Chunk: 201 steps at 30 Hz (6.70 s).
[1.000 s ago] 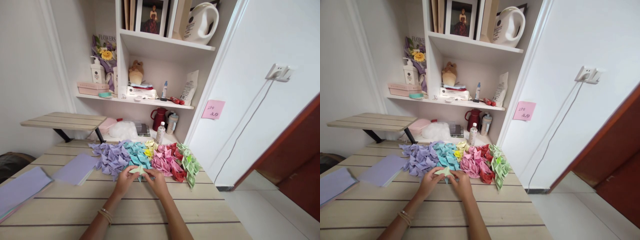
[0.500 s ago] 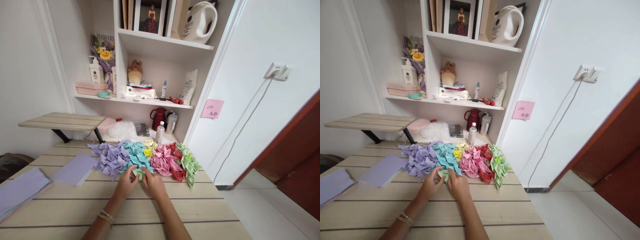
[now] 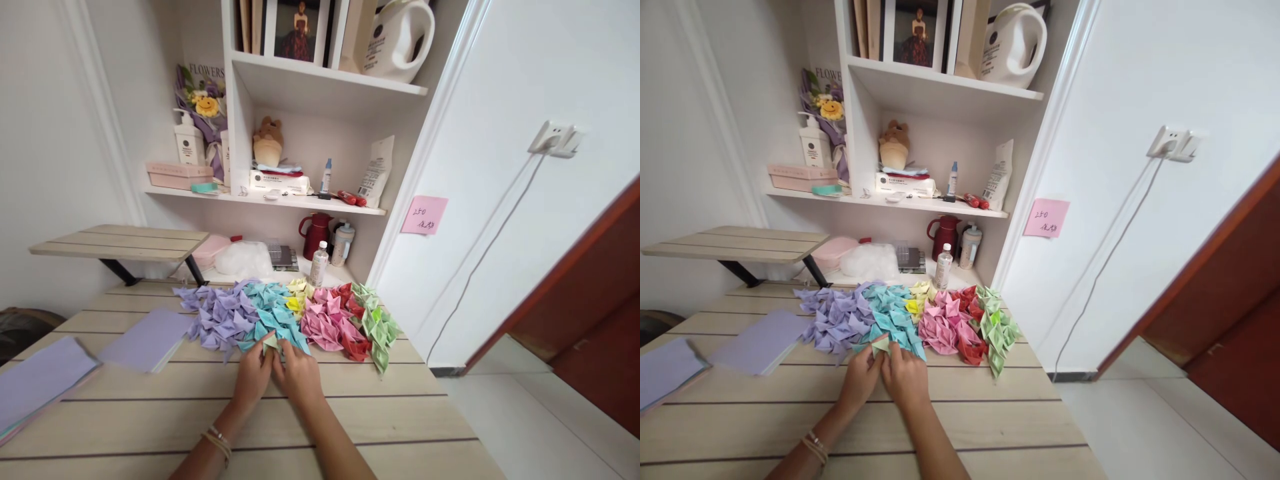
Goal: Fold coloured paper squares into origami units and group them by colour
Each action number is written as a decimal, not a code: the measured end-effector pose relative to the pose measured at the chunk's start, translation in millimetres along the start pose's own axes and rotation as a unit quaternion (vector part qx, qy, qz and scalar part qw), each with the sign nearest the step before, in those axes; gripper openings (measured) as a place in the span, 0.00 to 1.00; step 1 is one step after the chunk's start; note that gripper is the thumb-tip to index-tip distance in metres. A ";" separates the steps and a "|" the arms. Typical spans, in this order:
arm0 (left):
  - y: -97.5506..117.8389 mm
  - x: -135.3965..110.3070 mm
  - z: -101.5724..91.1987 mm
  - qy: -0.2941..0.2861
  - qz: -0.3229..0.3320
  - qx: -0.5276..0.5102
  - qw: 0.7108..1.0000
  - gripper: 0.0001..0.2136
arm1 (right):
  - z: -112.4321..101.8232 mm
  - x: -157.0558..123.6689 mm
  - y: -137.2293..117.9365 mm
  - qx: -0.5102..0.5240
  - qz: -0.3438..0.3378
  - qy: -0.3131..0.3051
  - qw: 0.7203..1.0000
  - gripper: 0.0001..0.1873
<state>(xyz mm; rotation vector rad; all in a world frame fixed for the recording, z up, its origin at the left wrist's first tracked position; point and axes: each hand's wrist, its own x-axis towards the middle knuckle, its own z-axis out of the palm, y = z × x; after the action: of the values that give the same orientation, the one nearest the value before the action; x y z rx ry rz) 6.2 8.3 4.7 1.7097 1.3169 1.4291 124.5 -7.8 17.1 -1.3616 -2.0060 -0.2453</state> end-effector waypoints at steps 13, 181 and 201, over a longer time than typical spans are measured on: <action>3.2 2.1 -7.3 -0.114 0.145 0.128 0.974 0.19 | 3.2 -0.1 14.3 0.175 0.124 0.018 0.977 0.13; 18.2 6.7 -10.2 -0.087 -0.115 -0.148 0.978 0.13 | -9.9 8.8 23.1 0.355 0.218 0.019 0.909 0.11; 8.6 5.6 -11.1 -0.062 -0.002 0.101 0.993 0.05 | -14.0 6.6 12.5 0.293 0.041 -0.059 0.953 0.12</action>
<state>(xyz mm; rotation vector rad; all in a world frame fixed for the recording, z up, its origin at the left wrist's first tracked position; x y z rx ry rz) -1.7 8.2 17.6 1.8925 1.4354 1.1996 140.1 -4.7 29.0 -1.0822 -1.8941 0.4500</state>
